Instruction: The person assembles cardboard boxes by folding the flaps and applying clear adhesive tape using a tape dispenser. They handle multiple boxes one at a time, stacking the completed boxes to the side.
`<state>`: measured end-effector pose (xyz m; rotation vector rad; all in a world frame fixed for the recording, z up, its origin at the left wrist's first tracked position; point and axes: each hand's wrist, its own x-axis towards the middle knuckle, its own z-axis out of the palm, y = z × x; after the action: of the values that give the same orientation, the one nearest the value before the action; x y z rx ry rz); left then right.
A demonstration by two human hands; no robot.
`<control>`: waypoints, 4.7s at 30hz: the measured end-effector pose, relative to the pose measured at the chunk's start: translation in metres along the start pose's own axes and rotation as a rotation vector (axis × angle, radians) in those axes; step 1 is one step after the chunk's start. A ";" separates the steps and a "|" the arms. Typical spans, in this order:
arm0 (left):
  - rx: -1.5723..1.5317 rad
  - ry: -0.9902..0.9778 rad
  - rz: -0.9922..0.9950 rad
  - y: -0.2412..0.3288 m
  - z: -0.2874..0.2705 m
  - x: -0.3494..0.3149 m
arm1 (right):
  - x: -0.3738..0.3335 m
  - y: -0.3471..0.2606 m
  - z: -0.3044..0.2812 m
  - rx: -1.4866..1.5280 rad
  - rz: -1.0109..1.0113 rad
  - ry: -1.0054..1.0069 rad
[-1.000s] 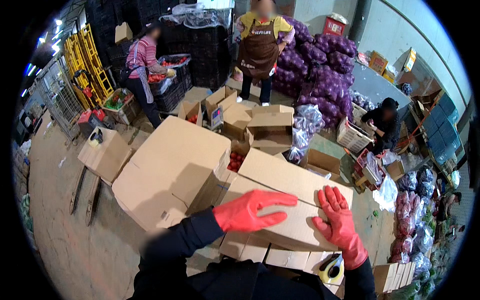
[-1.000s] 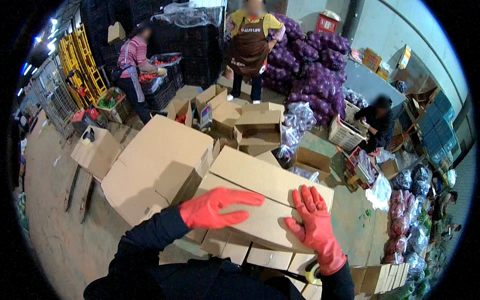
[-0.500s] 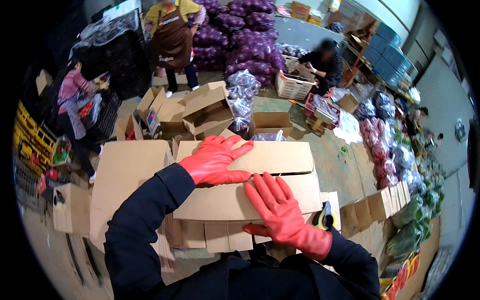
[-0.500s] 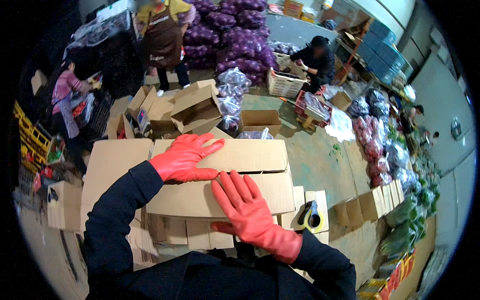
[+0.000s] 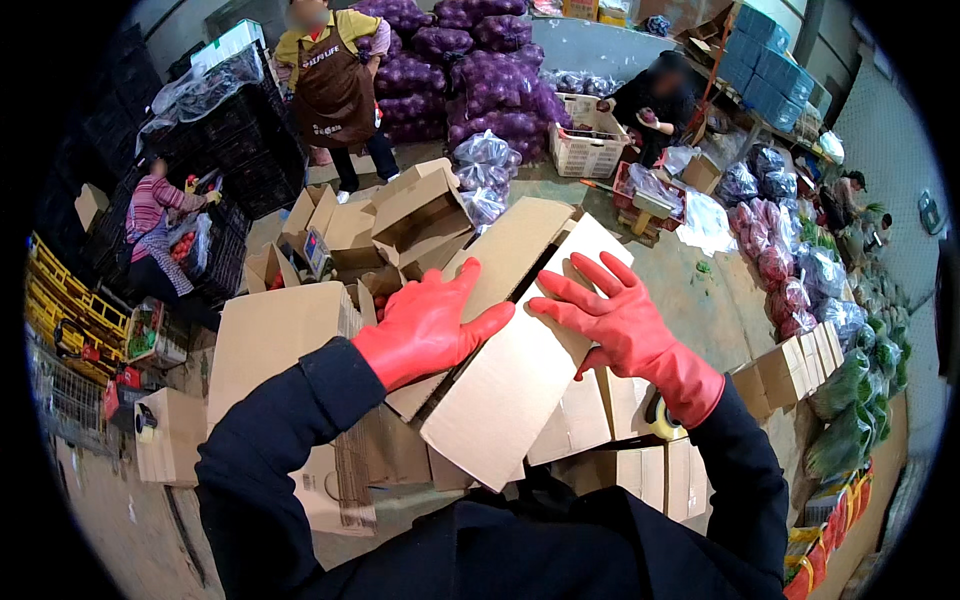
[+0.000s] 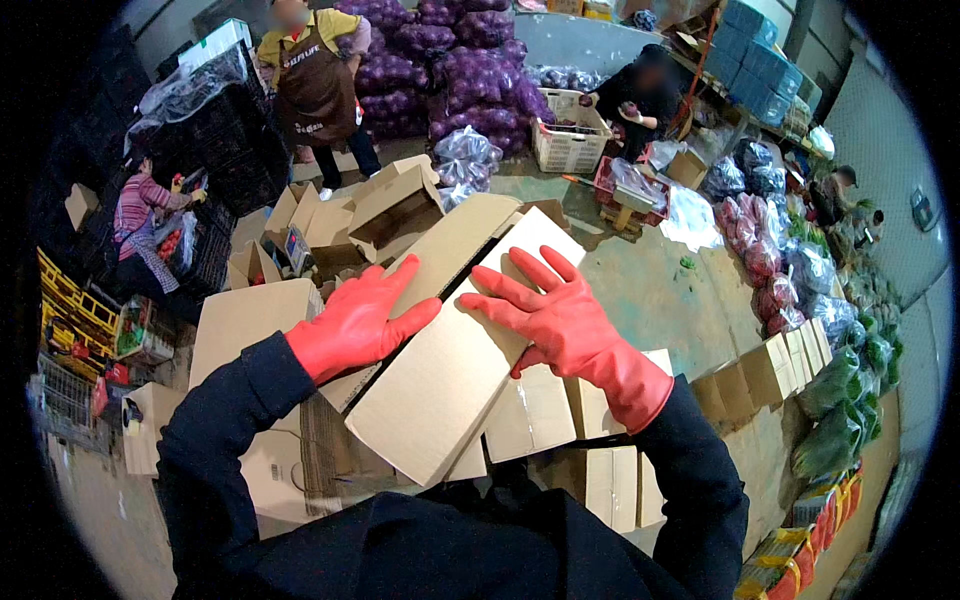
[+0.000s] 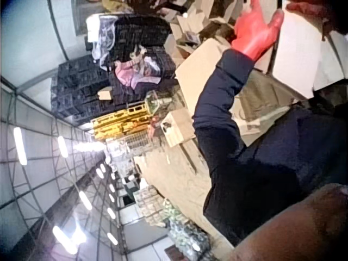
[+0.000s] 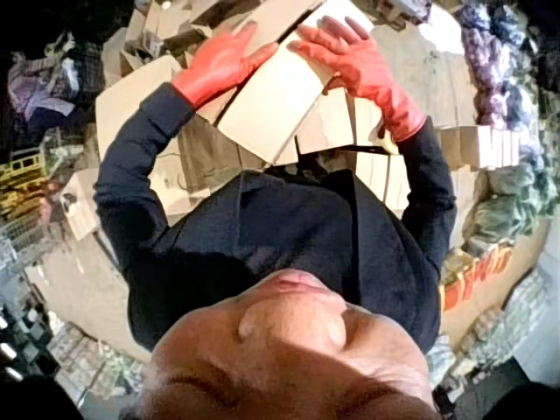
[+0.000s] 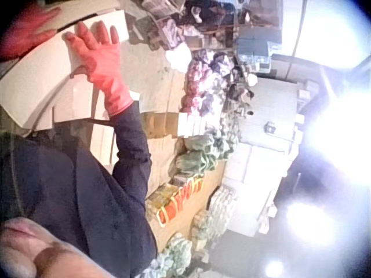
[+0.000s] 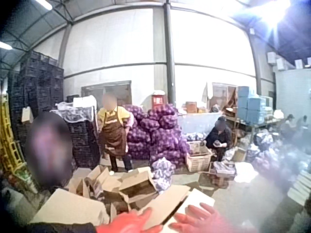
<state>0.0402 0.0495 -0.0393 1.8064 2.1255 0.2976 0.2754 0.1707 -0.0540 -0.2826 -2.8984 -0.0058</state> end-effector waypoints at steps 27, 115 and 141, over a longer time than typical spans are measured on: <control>0.361 0.273 -0.126 0.021 0.074 -0.033 | -0.025 0.026 0.050 0.419 -0.029 0.242; -1.395 0.261 -0.039 -0.019 0.017 -0.030 | 0.007 0.032 -0.009 1.974 0.678 0.203; -1.430 0.157 -0.409 -0.087 -0.015 0.035 | 0.002 0.030 -0.027 1.332 0.820 0.038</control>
<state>-0.0502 0.0701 -0.0619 0.5085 1.4737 1.3933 0.2856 0.1997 -0.0274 -1.0448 -1.9024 1.8111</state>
